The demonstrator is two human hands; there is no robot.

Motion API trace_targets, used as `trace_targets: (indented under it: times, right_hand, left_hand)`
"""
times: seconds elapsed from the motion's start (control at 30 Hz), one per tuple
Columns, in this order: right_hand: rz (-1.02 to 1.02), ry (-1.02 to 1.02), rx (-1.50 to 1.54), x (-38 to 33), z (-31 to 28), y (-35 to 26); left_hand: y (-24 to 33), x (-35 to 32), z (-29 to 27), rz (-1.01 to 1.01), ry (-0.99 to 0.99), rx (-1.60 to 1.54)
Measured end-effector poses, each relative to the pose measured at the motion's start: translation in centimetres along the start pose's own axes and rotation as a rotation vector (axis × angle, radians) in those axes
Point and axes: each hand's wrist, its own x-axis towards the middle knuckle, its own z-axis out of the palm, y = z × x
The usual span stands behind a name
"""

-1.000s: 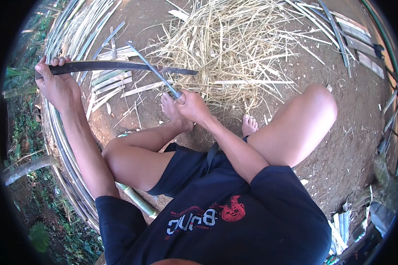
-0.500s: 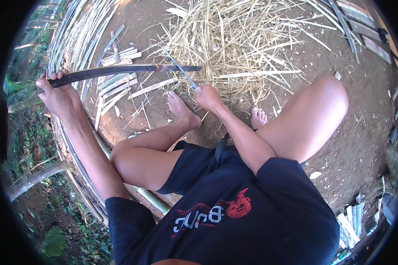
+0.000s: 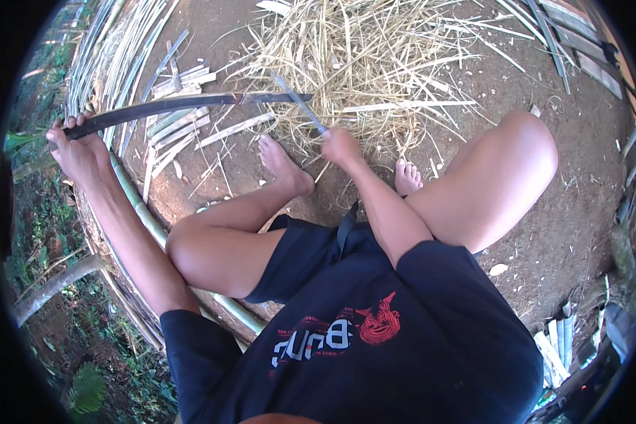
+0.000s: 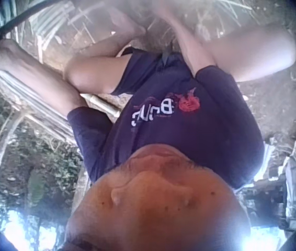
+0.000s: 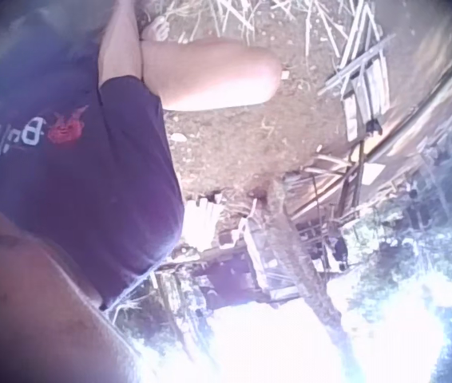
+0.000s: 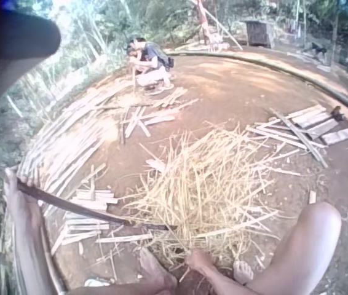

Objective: The person sits on the ground and uses a machete to split long bamboo stalks into thin strips. They hold the bamboo with one hand and repeatedly strike it with the machete to separate the fibers, accumulating a pile of split bamboo on the ground.

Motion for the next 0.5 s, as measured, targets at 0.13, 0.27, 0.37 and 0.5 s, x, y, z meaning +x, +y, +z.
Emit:
trace_targets:
  times: [0.13,0.27,0.37,0.5]
  right_hand:
    - [0.11,0.058,-0.041,3.5,0.5,6.5]
    - [0.126,-0.048,0.227,1.4,0.8,4.0]
    - [0.149,-0.093,0.322,0.7,-0.2,2.5]
    - [0.087,-0.11,0.46,-0.1,-1.2,0.6]
  left_hand:
    - [-0.5,2.0,-1.5,0.045,0.122,-0.006]
    - [3.2,3.0,-5.6,0.063,0.161,-0.044]
    - [0.0,2.2,-3.5,0.041,0.262,0.025]
    - [-0.2,1.7,-2.7,0.003,0.234,0.023]
